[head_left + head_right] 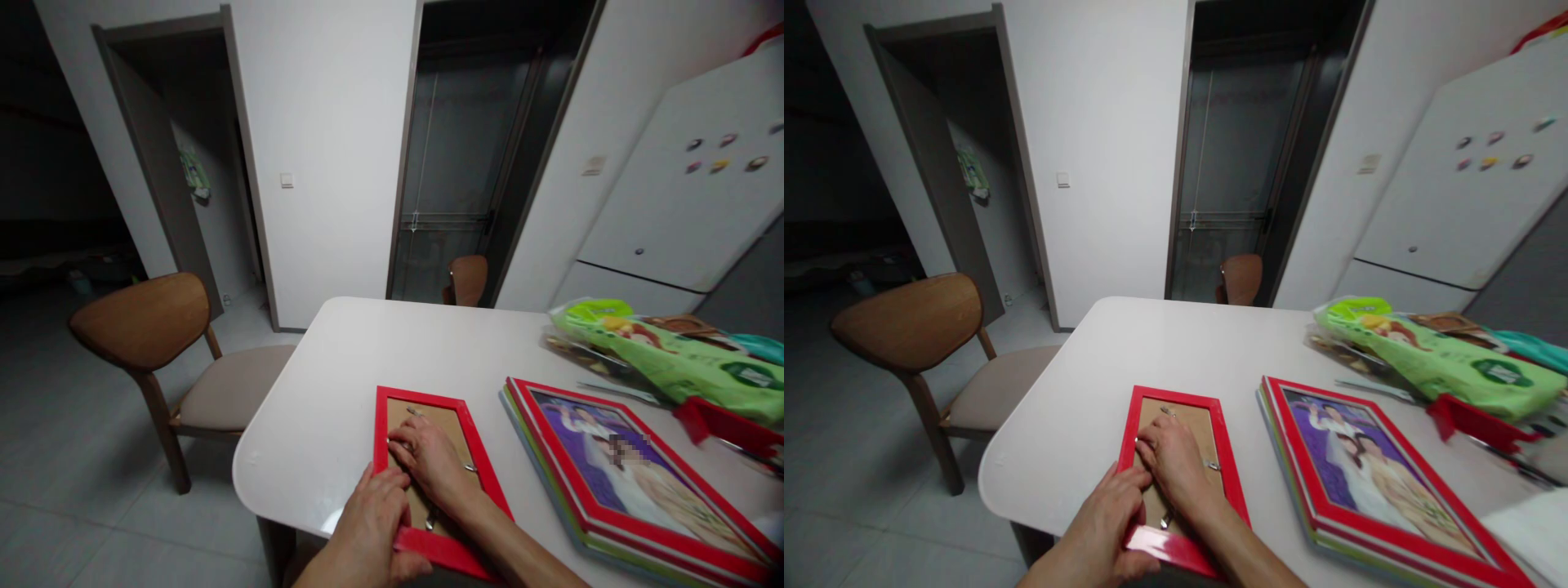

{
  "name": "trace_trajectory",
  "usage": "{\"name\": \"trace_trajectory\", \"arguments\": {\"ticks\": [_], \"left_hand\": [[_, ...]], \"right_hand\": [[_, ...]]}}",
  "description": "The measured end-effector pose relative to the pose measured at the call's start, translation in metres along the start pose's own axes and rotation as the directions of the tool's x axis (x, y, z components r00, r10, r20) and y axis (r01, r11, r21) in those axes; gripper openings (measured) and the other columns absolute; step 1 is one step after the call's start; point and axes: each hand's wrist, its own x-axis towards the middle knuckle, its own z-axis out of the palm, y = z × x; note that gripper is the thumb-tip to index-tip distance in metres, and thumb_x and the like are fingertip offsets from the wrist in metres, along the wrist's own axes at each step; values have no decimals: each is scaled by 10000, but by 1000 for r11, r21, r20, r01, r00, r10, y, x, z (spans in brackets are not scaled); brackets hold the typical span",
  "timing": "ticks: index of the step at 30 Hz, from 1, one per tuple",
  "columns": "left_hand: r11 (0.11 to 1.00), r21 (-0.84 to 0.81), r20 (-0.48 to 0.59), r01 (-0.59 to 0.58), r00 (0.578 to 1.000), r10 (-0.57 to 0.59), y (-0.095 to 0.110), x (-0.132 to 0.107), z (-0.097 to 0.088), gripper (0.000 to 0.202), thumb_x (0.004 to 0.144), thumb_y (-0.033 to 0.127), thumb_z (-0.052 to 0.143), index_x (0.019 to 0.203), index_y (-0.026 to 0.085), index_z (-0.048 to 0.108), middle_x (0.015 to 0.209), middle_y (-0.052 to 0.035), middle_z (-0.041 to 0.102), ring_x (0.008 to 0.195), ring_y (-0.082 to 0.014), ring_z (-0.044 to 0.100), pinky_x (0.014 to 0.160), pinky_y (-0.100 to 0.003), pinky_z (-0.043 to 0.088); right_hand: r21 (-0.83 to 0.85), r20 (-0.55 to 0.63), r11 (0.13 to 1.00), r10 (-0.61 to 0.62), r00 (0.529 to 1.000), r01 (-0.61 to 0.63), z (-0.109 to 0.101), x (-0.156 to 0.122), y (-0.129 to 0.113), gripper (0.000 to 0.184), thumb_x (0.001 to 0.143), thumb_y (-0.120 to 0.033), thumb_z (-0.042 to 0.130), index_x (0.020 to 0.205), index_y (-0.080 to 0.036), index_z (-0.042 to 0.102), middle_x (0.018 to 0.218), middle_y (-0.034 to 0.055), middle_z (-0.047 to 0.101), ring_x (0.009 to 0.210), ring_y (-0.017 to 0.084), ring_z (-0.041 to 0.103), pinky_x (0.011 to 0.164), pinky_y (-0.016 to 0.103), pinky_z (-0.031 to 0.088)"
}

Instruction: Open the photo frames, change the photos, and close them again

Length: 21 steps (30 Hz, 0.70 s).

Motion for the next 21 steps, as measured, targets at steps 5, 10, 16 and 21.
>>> {"name": "trace_trajectory", "arguments": {"ticks": [5,10,16,21], "left_hand": [[1000,10,2,14,1000,-15,-2,0,2,408,509,348,738,828,187,539,1215,-70,462,1124,-237,388,982,-424,213],[1000,-2,4,13,1000,-13,1,1,0,429,509,341,739,853,177,543,1167,-74,503,1113,-244,400,986,-421,210],[1000,-3,-11,5,1000,-5,1,0,0,404,503,332,747,818,183,543,1175,-59,500,1103,-231,411,985,-413,212],[1000,6,-21,-10,1000,10,-3,0,2,414,509,345,743,829,186,533,1200,-59,480,1123,-214,392,998,-399,188]], "right_hand": [[2,6,999,40,999,-40,3,1,4,240,772,-180,409,732,-180,646,706,37,597,740,148,511,711,270,373],[93,13,996,-2,1000,1,-2,-5,-2,226,775,-218,418,767,-190,642,759,33,586,755,145,505,725,280,384],[156,56,986,-62,997,52,-3,-6,3,173,739,-199,473,744,-186,645,758,29,581,760,138,508,727,270,389],[72,6,996,49,999,-50,3,1,2,200,749,-167,432,742,-156,632,730,45,597,723,141,517,696,266,393]]}}
